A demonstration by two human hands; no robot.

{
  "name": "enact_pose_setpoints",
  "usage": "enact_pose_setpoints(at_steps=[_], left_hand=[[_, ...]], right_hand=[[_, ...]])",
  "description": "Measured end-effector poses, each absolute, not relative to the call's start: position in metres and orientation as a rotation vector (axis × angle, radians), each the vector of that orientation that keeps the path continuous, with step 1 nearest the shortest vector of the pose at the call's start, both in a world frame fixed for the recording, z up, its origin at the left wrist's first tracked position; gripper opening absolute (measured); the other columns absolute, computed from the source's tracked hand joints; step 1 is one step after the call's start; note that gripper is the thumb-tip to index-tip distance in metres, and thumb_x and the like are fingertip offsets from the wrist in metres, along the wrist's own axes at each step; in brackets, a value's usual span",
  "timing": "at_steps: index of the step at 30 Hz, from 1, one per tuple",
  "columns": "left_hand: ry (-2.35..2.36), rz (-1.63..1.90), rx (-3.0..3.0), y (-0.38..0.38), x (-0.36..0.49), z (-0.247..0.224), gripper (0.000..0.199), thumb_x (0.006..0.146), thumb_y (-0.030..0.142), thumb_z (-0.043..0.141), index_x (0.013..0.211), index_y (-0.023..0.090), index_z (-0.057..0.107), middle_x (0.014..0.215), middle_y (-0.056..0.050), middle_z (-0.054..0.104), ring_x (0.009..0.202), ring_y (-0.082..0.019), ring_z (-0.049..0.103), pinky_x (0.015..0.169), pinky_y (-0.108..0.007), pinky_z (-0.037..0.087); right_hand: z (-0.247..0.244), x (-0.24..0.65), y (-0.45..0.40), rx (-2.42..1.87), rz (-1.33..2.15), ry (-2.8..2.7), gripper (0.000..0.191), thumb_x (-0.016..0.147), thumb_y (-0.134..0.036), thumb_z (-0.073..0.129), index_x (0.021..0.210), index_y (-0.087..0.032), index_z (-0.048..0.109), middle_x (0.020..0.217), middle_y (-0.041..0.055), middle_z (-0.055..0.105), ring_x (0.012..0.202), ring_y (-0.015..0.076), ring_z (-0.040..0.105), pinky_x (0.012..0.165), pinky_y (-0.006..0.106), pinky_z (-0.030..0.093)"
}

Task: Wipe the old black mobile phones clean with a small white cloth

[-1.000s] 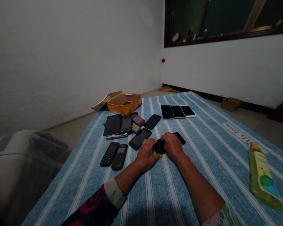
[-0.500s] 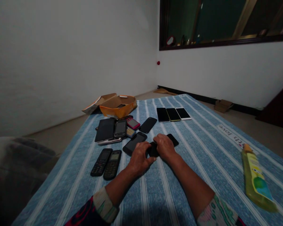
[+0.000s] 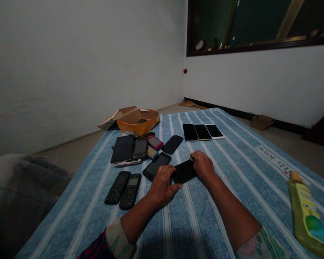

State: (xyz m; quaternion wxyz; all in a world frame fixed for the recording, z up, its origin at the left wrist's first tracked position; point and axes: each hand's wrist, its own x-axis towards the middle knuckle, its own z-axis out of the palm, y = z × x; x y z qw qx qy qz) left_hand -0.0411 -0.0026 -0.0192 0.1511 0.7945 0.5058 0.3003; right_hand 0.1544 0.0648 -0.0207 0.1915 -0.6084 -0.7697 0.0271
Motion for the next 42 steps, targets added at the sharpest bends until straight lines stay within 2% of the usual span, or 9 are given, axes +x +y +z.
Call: enact_pose_setpoints(at_steps=[9,14,22,30,42], left_hand=[[1.446,0.876,2.273,-0.003,-0.041,-0.018,0.045,0.066,0.019,0.076,0.107,0.017,0.058,0.113,-0.009,0.059,0.105,-0.029,0.052,0.091,-0.047,0.048],[1.459,0.889,2.286,-0.003,-0.040,-0.019,0.044,0.065,0.019,0.077,0.105,0.016,0.059,0.111,-0.010,0.059,0.105,-0.029,0.052,0.092,-0.047,0.047],[1.485,0.861,2.278,-0.002,-0.039,-0.015,0.045,0.064,0.018,0.078,0.104,0.013,0.059,0.111,-0.011,0.060,0.105,-0.029,0.053,0.092,-0.046,0.048],[1.476,0.874,2.297,-0.001,-0.039,-0.017,0.044,0.064,0.019,0.078,0.103,0.012,0.060,0.108,-0.011,0.061,0.102,-0.028,0.053,0.089,-0.044,0.049],[1.493,0.869,2.294,-0.001,-0.039,-0.019,0.042,0.064,0.020,0.077,0.103,0.015,0.061,0.110,-0.010,0.060,0.104,-0.029,0.053,0.090,-0.045,0.049]], right_hand=[[-0.016,0.145,0.050,-1.690,0.016,-2.198,0.031,0.083,-0.004,0.041,0.089,-0.019,0.068,0.092,0.0062,0.062,0.091,0.0176,0.054,0.075,0.024,0.034],[-0.013,0.133,0.038,-1.543,0.079,-2.301,0.033,0.084,-0.003,0.041,0.094,-0.019,0.068,0.096,0.0062,0.064,0.094,0.0172,0.054,0.079,0.024,0.035],[-0.010,0.141,0.042,-1.740,0.038,-2.212,0.033,0.086,-0.004,0.041,0.097,-0.020,0.068,0.098,0.0066,0.064,0.093,0.0184,0.055,0.076,0.025,0.035],[-0.006,0.143,0.019,-1.743,0.021,-2.273,0.032,0.089,-0.008,0.041,0.106,-0.018,0.066,0.102,0.0081,0.064,0.096,0.0184,0.056,0.076,0.025,0.036],[-0.004,0.138,0.033,-1.788,0.007,-2.252,0.030,0.085,-0.004,0.041,0.094,-0.018,0.067,0.098,0.0069,0.064,0.094,0.0181,0.056,0.073,0.025,0.034]])
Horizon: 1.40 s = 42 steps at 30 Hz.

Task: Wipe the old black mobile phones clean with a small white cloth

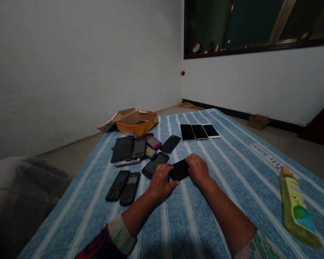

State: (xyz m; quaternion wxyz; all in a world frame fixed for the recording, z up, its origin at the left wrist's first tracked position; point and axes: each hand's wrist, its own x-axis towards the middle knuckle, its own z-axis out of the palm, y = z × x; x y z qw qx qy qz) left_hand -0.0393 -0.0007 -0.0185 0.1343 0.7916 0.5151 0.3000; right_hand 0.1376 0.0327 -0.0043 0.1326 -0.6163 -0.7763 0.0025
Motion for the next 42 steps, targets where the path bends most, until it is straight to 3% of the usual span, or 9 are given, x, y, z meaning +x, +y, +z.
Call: enact_pose_setpoints(at_steps=[5,10,17,21,30,37,42], left_hand=[[1.488,0.872,2.292,-0.001,-0.039,-0.017,0.043,0.064,0.019,0.078,0.103,0.014,0.061,0.111,-0.011,0.060,0.104,-0.029,0.053,0.090,-0.045,0.048],[1.487,0.865,2.296,0.000,-0.040,-0.020,0.043,0.064,0.020,0.077,0.104,0.015,0.061,0.113,-0.010,0.059,0.106,-0.030,0.052,0.092,-0.046,0.048],[1.480,0.852,2.296,0.000,-0.040,-0.022,0.044,0.065,0.021,0.077,0.106,0.016,0.061,0.115,-0.010,0.058,0.108,-0.029,0.052,0.092,-0.046,0.047],[1.490,0.838,2.285,-0.001,-0.039,-0.019,0.046,0.065,0.021,0.077,0.107,0.016,0.060,0.116,-0.010,0.057,0.110,-0.029,0.051,0.095,-0.046,0.046],[1.482,0.832,2.284,-0.002,-0.039,-0.017,0.046,0.066,0.023,0.078,0.107,0.015,0.060,0.115,-0.011,0.058,0.109,-0.030,0.051,0.094,-0.046,0.046],[1.481,0.812,2.287,-0.002,-0.040,-0.017,0.045,0.066,0.022,0.077,0.108,0.017,0.059,0.117,-0.009,0.057,0.111,-0.030,0.051,0.094,-0.048,0.046],[1.479,0.830,2.295,-0.001,-0.040,-0.017,0.043,0.066,0.021,0.077,0.105,0.018,0.060,0.112,-0.008,0.058,0.108,-0.029,0.051,0.092,-0.047,0.047]], right_hand=[[-0.004,0.136,0.042,-1.808,0.005,-2.267,0.031,0.082,-0.002,0.042,0.090,-0.018,0.067,0.096,0.0072,0.064,0.095,0.0181,0.055,0.075,0.025,0.035],[-0.007,0.142,0.033,-1.737,0.009,-2.278,0.032,0.084,-0.004,0.042,0.098,-0.018,0.067,0.098,0.0068,0.064,0.095,0.0181,0.057,0.077,0.025,0.038],[-0.017,0.151,0.012,-1.637,-0.004,-2.274,0.041,0.085,-0.003,0.040,0.115,-0.017,0.065,0.117,0.0096,0.065,0.110,0.0199,0.057,0.090,0.028,0.043],[-0.027,0.156,-0.002,-1.594,-0.052,-2.269,0.042,0.086,-0.003,0.040,0.117,-0.017,0.065,0.118,0.0104,0.066,0.115,0.0210,0.056,0.095,0.031,0.043],[-0.009,0.148,0.008,-1.688,-0.022,-2.319,0.030,0.089,-0.008,0.041,0.099,-0.017,0.067,0.097,0.0072,0.066,0.092,0.0179,0.059,0.074,0.025,0.039],[-0.004,0.141,0.035,-1.769,-0.013,-2.302,0.028,0.083,-0.004,0.044,0.091,-0.018,0.066,0.094,0.0062,0.063,0.092,0.0175,0.056,0.072,0.025,0.035],[-0.004,0.144,0.029,-1.761,0.000,-2.308,0.029,0.087,-0.007,0.042,0.098,-0.019,0.067,0.099,0.0067,0.064,0.094,0.0178,0.056,0.075,0.025,0.037]])
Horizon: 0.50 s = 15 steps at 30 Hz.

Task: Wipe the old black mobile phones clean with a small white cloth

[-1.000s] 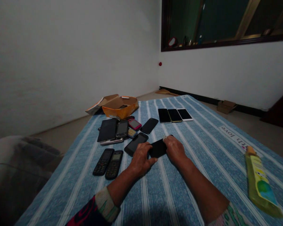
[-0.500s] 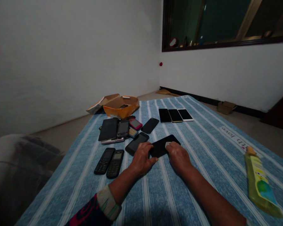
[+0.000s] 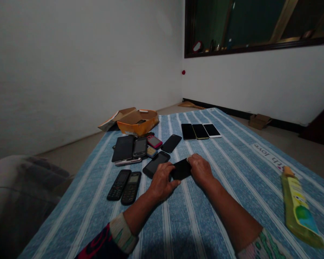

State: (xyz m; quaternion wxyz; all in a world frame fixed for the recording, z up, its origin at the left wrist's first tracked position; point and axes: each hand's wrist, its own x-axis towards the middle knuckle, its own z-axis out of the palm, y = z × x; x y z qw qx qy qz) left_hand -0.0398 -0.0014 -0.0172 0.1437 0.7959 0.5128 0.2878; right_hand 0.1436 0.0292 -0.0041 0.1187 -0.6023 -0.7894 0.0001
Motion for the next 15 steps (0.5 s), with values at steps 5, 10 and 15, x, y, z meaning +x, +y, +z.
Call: enact_pose_setpoints(at_steps=[5,10,15], left_hand=[[1.469,0.846,2.304,-0.001,-0.040,-0.019,0.044,0.066,0.021,0.077,0.106,0.017,0.060,0.113,-0.009,0.058,0.108,-0.028,0.051,0.092,-0.045,0.047],[1.473,0.838,2.307,-0.001,-0.040,-0.020,0.044,0.066,0.021,0.077,0.107,0.018,0.060,0.115,-0.009,0.057,0.108,-0.028,0.051,0.093,-0.046,0.047],[1.486,0.841,2.306,0.000,-0.039,-0.020,0.046,0.065,0.021,0.078,0.107,0.015,0.060,0.116,-0.010,0.057,0.109,-0.029,0.051,0.094,-0.046,0.046]], right_hand=[[-0.003,0.147,0.013,-1.742,0.016,-2.311,0.034,0.090,-0.009,0.040,0.110,-0.017,0.066,0.111,0.0104,0.065,0.106,0.0195,0.056,0.084,0.026,0.040],[-0.004,0.149,0.001,-1.740,0.024,-2.320,0.035,0.091,-0.009,0.038,0.111,-0.017,0.066,0.111,0.0095,0.067,0.106,0.0191,0.058,0.087,0.026,0.041],[-0.004,0.150,-0.007,-1.763,0.010,-2.353,0.033,0.093,-0.011,0.039,0.111,-0.016,0.066,0.109,0.0098,0.067,0.106,0.0195,0.058,0.087,0.026,0.041]])
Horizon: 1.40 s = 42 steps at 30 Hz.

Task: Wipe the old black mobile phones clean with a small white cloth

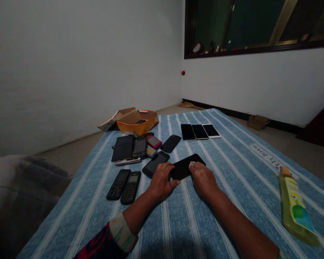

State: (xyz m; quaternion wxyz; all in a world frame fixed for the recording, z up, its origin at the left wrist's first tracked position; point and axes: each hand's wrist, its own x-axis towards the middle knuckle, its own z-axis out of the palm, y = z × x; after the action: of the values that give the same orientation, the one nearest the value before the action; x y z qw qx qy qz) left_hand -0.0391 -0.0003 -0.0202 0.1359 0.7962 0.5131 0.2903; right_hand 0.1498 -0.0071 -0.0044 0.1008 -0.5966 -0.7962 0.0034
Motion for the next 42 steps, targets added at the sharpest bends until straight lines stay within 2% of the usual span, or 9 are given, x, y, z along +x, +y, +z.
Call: enact_pose_setpoints(at_steps=[13,20,28,34,42], left_hand=[[1.496,0.850,2.303,0.000,-0.040,-0.020,0.046,0.065,0.022,0.078,0.108,0.019,0.061,0.116,-0.009,0.057,0.109,-0.029,0.051,0.093,-0.047,0.047],[1.480,0.853,2.316,0.000,-0.040,-0.021,0.045,0.066,0.021,0.078,0.107,0.017,0.060,0.116,-0.010,0.057,0.108,-0.029,0.051,0.094,-0.046,0.047],[1.470,0.862,2.321,0.001,-0.040,-0.023,0.044,0.066,0.022,0.077,0.107,0.020,0.060,0.115,-0.008,0.057,0.108,-0.029,0.052,0.093,-0.048,0.047],[1.466,0.839,2.315,0.000,-0.040,-0.019,0.045,0.066,0.022,0.077,0.108,0.017,0.061,0.114,-0.010,0.058,0.108,-0.029,0.051,0.093,-0.046,0.047],[1.498,0.812,2.295,-0.001,-0.038,-0.015,0.046,0.065,0.021,0.078,0.107,0.016,0.061,0.114,-0.010,0.058,0.109,-0.030,0.052,0.093,-0.046,0.047]], right_hand=[[0.003,0.144,0.003,-1.771,-0.033,-2.377,0.026,0.090,-0.010,0.042,0.095,-0.018,0.066,0.095,0.0073,0.064,0.090,0.0175,0.058,0.070,0.026,0.036],[0.001,0.143,0.034,-1.799,-0.053,-2.334,0.026,0.084,-0.006,0.044,0.090,-0.018,0.066,0.094,0.0065,0.063,0.091,0.0178,0.056,0.069,0.026,0.033],[0.001,0.147,0.032,-1.793,-0.028,-2.337,0.027,0.085,-0.006,0.043,0.093,-0.018,0.066,0.096,0.0067,0.064,0.092,0.0176,0.057,0.072,0.025,0.035],[0.001,0.150,0.010,-1.790,-0.009,-2.295,0.030,0.091,-0.010,0.040,0.105,-0.017,0.066,0.105,0.0096,0.066,0.098,0.0189,0.058,0.077,0.025,0.038],[-0.004,0.151,-0.007,-1.826,-0.072,-2.325,0.031,0.093,-0.011,0.038,0.106,-0.017,0.066,0.103,0.0096,0.066,0.098,0.0202,0.059,0.076,0.026,0.041]])
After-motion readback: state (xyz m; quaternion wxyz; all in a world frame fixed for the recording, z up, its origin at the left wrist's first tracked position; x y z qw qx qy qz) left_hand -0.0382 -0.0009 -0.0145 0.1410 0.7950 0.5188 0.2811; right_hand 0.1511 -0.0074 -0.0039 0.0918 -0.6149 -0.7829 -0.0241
